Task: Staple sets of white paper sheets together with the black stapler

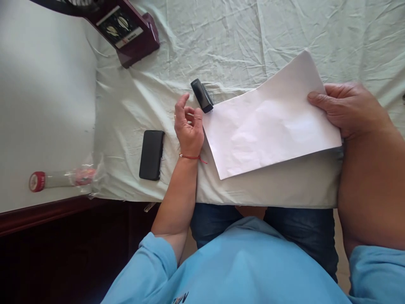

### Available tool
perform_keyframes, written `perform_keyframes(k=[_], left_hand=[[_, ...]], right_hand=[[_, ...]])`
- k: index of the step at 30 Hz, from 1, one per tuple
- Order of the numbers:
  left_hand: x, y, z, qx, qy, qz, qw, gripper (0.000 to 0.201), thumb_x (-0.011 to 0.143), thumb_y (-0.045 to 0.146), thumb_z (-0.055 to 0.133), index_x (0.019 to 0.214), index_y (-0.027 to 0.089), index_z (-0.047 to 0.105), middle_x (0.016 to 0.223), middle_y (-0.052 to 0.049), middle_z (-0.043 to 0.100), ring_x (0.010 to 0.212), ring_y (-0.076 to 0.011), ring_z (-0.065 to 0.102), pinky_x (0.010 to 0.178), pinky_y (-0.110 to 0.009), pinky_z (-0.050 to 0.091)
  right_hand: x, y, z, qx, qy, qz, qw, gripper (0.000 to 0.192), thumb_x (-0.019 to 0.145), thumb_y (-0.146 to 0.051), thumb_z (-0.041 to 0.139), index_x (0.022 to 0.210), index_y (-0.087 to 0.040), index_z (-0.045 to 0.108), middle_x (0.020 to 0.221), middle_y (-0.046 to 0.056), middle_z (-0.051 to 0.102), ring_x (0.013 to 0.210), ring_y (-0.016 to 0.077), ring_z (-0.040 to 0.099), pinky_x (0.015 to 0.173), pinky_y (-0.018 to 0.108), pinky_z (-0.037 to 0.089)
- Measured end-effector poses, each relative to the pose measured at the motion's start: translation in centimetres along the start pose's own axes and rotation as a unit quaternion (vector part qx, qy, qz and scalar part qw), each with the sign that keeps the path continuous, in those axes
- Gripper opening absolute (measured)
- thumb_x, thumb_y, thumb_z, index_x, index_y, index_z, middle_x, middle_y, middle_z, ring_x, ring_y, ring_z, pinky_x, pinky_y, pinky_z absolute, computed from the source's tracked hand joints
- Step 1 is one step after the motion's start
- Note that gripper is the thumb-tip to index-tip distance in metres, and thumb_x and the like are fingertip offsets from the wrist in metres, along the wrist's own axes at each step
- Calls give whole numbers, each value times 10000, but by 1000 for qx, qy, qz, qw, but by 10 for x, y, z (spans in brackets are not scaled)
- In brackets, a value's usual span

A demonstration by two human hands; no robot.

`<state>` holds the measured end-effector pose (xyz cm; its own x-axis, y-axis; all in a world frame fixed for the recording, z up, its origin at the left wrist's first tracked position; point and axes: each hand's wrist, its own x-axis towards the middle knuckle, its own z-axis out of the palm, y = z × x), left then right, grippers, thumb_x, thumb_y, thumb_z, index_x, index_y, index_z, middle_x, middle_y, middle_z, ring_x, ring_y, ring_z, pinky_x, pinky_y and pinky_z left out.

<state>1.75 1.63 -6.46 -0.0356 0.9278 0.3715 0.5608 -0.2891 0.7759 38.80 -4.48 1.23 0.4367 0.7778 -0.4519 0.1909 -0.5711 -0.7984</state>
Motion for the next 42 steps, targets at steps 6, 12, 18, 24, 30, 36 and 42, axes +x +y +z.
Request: perform_keyframes(k=[6,12,18,24,30,36,42], left_hand=[[8,-5,-6,-10,-69,63,996,611,1008,753,602,1418,329,761,1182,-115,636,1160,-277,590,1084,-465,546],[13,-16,-12,27,-38,63,997,474,1058,627,606,1395,343,782,1394,-101,669,1413,-312,554,1306,-504,403],[13,-17,-12,25,-40,68,997,416,1077,566,619,1368,309,769,1476,-65,727,1521,-291,576,1380,-511,362],[11,-11,-15,16,-10,57,998,361,1086,527,618,1318,305,785,1519,-51,723,1604,-296,504,1422,-568,276],[8,3,-14,57,-52,76,994,255,1049,366,686,1267,327,813,1432,-34,786,1575,-327,541,1393,-688,198],[3,8,-10,105,-50,57,992,326,980,230,725,1267,358,812,1441,-25,786,1572,-337,544,1407,-739,86],[9,-7,-13,-139,-80,8,987,291,1035,475,693,1232,320,839,1483,-42,759,1439,-283,675,1279,-521,507]], right_hand=[[-5,-5,3,-1,0,13,1000,309,853,-358,842,1138,-241,873,937,88,817,643,151,690,486,231,537],[-3,-3,4,2,-2,9,1000,327,868,-355,833,1168,-230,864,922,81,808,642,138,686,503,223,542],[1,1,1,1,-3,8,1000,335,858,-404,866,1146,-234,858,931,88,807,661,155,702,516,241,558],[-6,-5,5,11,6,8,1000,288,873,-352,837,1134,-234,866,918,84,801,649,140,684,510,230,542],[-6,-5,5,7,9,19,1000,296,874,-368,845,1141,-242,867,986,98,817,698,152,702,565,263,555],[-1,-1,2,12,0,26,1000,342,854,-385,863,1172,-259,863,1026,92,828,684,150,704,530,246,552],[3,5,2,39,-11,-4,999,320,865,-371,878,1144,-214,862,898,69,820,617,135,708,505,218,576]])
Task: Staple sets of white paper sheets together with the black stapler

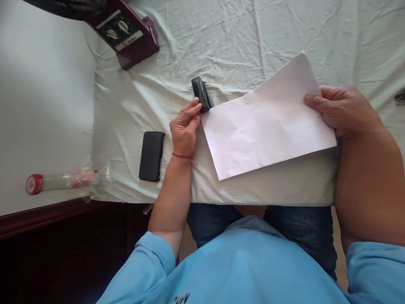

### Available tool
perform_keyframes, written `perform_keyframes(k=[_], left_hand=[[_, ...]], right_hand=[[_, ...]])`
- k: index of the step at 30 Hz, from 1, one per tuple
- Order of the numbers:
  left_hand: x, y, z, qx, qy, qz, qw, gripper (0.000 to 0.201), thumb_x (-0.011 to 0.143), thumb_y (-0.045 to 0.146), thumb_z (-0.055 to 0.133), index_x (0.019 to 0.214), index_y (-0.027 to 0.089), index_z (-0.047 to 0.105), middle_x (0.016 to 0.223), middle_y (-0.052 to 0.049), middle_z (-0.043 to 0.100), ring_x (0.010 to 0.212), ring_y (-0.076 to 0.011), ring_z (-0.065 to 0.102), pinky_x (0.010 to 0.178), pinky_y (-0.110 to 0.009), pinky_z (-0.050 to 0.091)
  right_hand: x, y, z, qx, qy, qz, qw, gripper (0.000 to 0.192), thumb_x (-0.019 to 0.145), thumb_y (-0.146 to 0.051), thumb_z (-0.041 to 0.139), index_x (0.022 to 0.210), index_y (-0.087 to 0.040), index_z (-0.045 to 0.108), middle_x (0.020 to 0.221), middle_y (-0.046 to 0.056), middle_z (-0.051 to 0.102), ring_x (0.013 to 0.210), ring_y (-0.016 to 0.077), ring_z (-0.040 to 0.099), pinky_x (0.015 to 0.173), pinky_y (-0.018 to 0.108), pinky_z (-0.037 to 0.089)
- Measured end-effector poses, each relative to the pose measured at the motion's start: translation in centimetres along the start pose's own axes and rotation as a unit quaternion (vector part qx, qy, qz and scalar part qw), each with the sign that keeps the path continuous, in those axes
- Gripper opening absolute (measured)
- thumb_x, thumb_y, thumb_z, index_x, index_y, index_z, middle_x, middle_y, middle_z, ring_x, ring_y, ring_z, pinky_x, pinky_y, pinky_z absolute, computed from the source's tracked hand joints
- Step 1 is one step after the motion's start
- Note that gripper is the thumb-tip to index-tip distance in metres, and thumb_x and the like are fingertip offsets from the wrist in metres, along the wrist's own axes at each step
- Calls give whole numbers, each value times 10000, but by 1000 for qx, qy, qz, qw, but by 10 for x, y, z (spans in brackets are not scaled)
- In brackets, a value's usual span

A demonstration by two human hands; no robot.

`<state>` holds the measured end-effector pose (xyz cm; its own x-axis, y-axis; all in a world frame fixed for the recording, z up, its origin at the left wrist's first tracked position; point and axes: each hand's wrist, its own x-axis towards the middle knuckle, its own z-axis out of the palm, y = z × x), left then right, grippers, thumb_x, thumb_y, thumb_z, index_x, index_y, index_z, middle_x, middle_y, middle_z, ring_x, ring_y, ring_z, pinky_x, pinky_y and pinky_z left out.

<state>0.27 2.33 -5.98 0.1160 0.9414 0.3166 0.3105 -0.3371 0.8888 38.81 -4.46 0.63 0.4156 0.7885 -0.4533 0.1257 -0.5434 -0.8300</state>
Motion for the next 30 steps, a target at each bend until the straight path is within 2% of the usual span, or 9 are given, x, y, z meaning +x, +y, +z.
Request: perform_keyframes(k=[3,8,11,14,17,20,24,27,30], left_hand=[[1,-5,-7,-147,8,-38,988,402,953,614,786,1219,318,845,1442,-45,774,1314,-293,749,1162,-461,594],[4,1,-17,-244,49,-113,962,504,895,690,830,1173,270,838,1196,-68,837,1083,-237,804,963,-336,634],[5,9,-17,-273,65,-146,949,579,911,783,750,1095,240,831,1066,-81,832,1014,-222,795,878,-310,632],[5,19,-13,-300,50,-157,940,701,908,895,633,1055,233,809,1029,-91,811,1044,-251,793,879,-341,640],[4,23,-8,-298,29,-147,943,765,886,947,584,1078,234,786,987,-91,774,1106,-285,786,877,-367,638],[3,19,-6,-269,11,-146,952,660,840,831,786,1100,225,782,822,-47,682,868,-218,761,715,-311,587],[0,14,-8,-223,-8,-152,963,552,733,678,969,920,200,766,645,30,540,484,-64,436,444,-250,319],[-2,21,-10,-199,-38,-162,966,547,721,667,979,803,186,731,602,37,516,464,-51,356,421,-248,241],[-3,30,-11,-190,-72,-167,965,547,720,667,978,831,180,757,624,28,557,481,-48,336,440,-246,239]], right_hand=[[3,6,-1,28,-28,-27,999,362,795,-440,952,1056,-201,873,783,53,789,542,157,699,429,232,556],[1,15,1,82,-62,-46,994,550,610,-531,1054,1016,-201,885,786,65,791,567,202,727,411,274,584],[1,19,10,132,-55,-112,983,605,545,-547,1079,1023,-229,887,909,54,829,650,169,751,526,283,653],[6,21,21,164,-42,-182,969,582,559,-577,1068,1009,-257,881,1022,33,846,811,206,805,747,419,736],[14,22,28,186,-26,-242,952,620,576,-642,1041,1053,-280,877,1110,33,850,1038,299,829,983,566,711],[20,22,32,198,-10,-286,938,614,603,-662,1023,1071,-291,877,1164,38,847,1178,328,805,1107,587,655],[25,25,32,199,-2,-317,927,623,637,-691,997,1080,-274,862,1231,68,831,1299,360,755,1082,599,647],[30,27,30,187,7,-338,922,654,667,-753,950,1081,-259,840,1238,83,821,1373,377,711,1036,591,654],[36,30,29,181,13,-358,916,638,701,-751,931,1077,-244,832,1204,89,822,1388,379,700,1042,586,646]])
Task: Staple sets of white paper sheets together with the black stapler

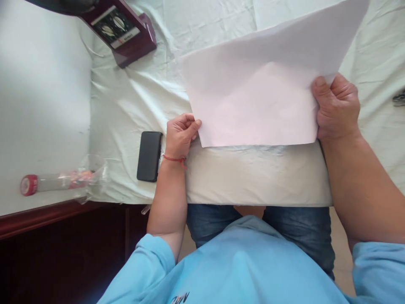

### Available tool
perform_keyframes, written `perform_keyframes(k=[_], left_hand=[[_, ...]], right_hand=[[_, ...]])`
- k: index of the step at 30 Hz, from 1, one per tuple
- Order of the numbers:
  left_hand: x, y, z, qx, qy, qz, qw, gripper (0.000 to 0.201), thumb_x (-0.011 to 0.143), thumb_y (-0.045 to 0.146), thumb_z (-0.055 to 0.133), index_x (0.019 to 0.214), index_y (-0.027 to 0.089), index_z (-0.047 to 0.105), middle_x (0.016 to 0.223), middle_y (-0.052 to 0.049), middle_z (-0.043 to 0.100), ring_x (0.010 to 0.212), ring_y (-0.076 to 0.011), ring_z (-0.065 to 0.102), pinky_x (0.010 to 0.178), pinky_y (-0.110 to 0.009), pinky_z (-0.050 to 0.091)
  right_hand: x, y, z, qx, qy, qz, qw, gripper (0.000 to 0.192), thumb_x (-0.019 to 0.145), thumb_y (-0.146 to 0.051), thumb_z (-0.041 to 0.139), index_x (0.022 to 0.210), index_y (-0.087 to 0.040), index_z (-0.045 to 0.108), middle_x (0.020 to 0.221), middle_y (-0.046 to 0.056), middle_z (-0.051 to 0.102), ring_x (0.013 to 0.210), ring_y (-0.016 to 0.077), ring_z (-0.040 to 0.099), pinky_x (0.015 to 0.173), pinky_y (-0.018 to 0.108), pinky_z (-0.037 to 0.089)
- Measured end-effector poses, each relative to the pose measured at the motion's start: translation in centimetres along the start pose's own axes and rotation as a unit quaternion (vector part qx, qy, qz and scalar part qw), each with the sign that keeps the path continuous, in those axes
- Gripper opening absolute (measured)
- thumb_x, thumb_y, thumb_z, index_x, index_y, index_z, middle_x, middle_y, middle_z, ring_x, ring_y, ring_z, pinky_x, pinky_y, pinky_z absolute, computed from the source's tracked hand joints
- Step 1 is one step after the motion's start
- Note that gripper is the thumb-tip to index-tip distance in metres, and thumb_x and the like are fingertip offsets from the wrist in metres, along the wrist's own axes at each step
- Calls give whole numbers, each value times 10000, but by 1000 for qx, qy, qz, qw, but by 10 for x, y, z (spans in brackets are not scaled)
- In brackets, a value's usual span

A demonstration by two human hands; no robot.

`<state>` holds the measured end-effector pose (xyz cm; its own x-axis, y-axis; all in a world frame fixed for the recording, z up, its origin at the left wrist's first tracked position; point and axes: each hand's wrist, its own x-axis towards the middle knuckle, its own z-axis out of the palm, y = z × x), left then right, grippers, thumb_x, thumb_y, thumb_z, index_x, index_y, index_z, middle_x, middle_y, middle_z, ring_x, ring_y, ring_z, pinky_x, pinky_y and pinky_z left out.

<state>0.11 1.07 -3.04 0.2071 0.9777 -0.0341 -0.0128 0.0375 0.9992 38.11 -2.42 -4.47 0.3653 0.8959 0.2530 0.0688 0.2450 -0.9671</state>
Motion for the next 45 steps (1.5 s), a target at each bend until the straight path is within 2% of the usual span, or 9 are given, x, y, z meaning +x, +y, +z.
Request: perform_keyframes(k=[6,14,20,27,30,33,35,41,45], left_hand=[[0,0,0,34,-11,-11,999,636,741,761,911,689,192,631,532,72,367,481,-53,260,465,-248,212],[1,-2,0,72,66,34,995,785,727,778,909,612,192,400,596,55,313,558,-63,264,495,-265,201],[3,-7,-2,-1,20,19,1000,603,674,686,994,847,203,678,799,6,678,722,-124,631,667,-259,525],[1,-7,-2,30,76,17,997,661,776,686,926,598,190,527,571,35,455,547,-87,424,488,-259,323],[2,-7,-3,17,77,23,997,592,822,691,890,660,196,608,625,13,572,638,-124,583,565,-253,456],[3,-7,-5,-14,35,22,999,507,737,629,982,940,209,782,915,-43,796,899,-204,759,787,-301,616],[2,-8,-6,-18,18,9,1000,548,701,593,1014,1033,205,816,1045,-73,838,970,-231,786,863,-341,649],[0,-11,-4,8,56,3,998,463,746,602,982,909,193,841,928,-59,833,779,-187,743,697,-313,622],[2,-11,-2,10,80,10,997,502,808,656,914,748,188,745,731,-27,718,680,-167,670,574,-297,512]], right_hand=[[3,7,-3,3,1,-13,1000,608,726,-710,938,1111,-248,844,1180,73,830,1376,366,712,1093,609,622],[4,4,-4,-7,-17,40,999,750,571,-716,1010,1147,-270,832,1280,70,816,1209,328,786,1121,613,623],[-2,-2,-1,-13,2,64,998,716,566,-657,1035,1121,-241,860,1203,69,830,1081,275,801,1149,587,624],[-8,-14,5,-34,1,114,993,611,553,-672,1034,944,-237,856,959,29,818,815,206,756,857,501,720],[-10,-16,7,-38,13,105,994,608,556,-688,1026,931,-238,862,992,36,822,839,200,751,865,487,720],[-10,-15,8,-51,30,89,994,593,568,-719,1008,882,-238,861,994,45,829,875,222,757,917,527,707],[-10,-13,7,-61,45,86,993,591,571,-738,997,828,-228,847,935,53,820,861,236,756,914,548,698],[-7,-9,9,-41,24,86,995,607,622,-729,983,921,-217,856,981,88,819,936,278,779,968,575,671],[-5,-4,7,-40,1,78,996,612,567,-680,1028,904,-220,806,953,74,804,898,263,765,935,579,658]])
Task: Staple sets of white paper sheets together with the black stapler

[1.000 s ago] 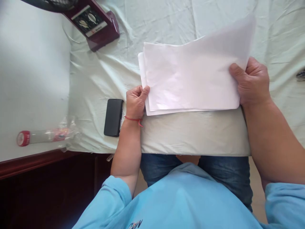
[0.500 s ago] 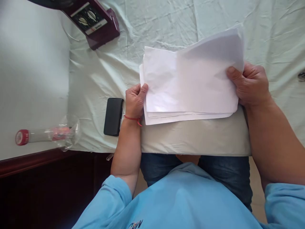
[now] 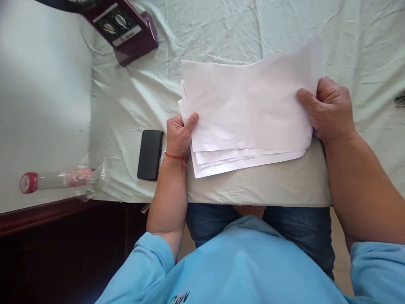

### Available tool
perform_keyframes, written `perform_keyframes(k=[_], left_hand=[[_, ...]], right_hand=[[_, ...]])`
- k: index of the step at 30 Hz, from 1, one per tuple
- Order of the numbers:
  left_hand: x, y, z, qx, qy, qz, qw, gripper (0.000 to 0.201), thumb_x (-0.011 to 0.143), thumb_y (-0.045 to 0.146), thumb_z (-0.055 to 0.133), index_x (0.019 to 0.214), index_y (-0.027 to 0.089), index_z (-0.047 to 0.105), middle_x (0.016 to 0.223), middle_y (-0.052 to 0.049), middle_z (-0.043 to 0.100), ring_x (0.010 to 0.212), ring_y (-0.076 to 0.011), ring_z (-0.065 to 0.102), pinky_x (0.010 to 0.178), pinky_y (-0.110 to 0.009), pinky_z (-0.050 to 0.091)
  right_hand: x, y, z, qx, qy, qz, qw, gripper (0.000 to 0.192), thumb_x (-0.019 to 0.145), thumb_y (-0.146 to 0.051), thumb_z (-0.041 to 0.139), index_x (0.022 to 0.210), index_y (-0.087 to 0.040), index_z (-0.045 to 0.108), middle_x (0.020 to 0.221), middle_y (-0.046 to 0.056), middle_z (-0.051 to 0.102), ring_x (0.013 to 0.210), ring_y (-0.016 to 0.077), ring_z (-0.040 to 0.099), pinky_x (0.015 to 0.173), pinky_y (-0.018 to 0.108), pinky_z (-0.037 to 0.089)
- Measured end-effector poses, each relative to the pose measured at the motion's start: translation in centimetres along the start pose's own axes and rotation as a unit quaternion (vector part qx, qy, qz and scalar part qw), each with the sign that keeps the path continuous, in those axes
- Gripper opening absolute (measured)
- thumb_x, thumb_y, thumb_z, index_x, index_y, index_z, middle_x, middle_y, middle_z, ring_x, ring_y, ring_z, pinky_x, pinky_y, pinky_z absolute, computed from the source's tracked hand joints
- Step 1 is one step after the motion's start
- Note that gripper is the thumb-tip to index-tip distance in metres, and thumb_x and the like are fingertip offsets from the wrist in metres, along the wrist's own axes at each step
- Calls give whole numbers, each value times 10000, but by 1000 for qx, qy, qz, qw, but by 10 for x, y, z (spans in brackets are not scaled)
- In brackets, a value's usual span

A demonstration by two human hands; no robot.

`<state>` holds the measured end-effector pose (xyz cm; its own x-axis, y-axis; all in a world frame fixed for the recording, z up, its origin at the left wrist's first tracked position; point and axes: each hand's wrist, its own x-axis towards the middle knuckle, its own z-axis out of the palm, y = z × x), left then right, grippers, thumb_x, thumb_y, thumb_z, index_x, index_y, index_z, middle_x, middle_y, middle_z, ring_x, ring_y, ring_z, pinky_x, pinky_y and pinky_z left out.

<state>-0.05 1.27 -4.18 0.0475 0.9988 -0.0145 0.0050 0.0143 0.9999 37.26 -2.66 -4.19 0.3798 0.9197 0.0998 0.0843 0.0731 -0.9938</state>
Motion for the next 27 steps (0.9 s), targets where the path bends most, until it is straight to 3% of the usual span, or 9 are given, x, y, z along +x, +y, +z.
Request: perform_keyframes(k=[7,15,19,22,25,27], left_hand=[[8,-6,-4,-53,16,17,998,546,848,740,845,819,222,675,771,-21,644,853,-197,694,705,-302,543],[11,-8,-8,8,63,41,997,577,837,750,844,759,208,665,736,6,622,736,-134,576,640,-254,466],[13,-13,-8,-2,82,52,995,548,836,740,854,982,231,713,816,9,642,803,-144,630,726,-257,499],[14,-18,-11,-3,92,60,994,598,838,707,878,1191,278,658,778,39,555,786,-145,624,761,-266,497],[14,-19,-13,4,100,68,993,530,829,650,913,1082,266,649,727,51,501,717,-130,566,726,-260,481],[13,-17,-12,-4,95,60,994,478,808,613,937,952,242,671,737,32,557,709,-126,560,697,-253,480]], right_hand=[[2,2,1,8,0,-22,1000,684,575,-689,1020,1071,-257,834,1145,75,825,1022,266,777,1068,574,622],[0,-7,1,1,-12,0,1000,682,543,-702,1027,1031,-265,837,1061,62,826,917,236,754,1040,557,631],[1,-4,-1,-22,-17,0,1000,648,577,-679,1024,1028,-252,839,1050,64,815,880,213,725,1027,539,622],[3,0,-3,-12,-15,-18,1000,677,570,-696,1020,1058,-261,840,1089,67,818,930,227,742,1026,546,618],[4,4,-4,-6,-14,-28,999,692,587,-718,1003,1073,-255,837,1129,81,818,986,246,758,1048,559,608],[5,5,-5,-7,-15,-32,999,677,606,-712,999,1071,-249,831,1136,88,817,1001,255,761,1044,563,606]])
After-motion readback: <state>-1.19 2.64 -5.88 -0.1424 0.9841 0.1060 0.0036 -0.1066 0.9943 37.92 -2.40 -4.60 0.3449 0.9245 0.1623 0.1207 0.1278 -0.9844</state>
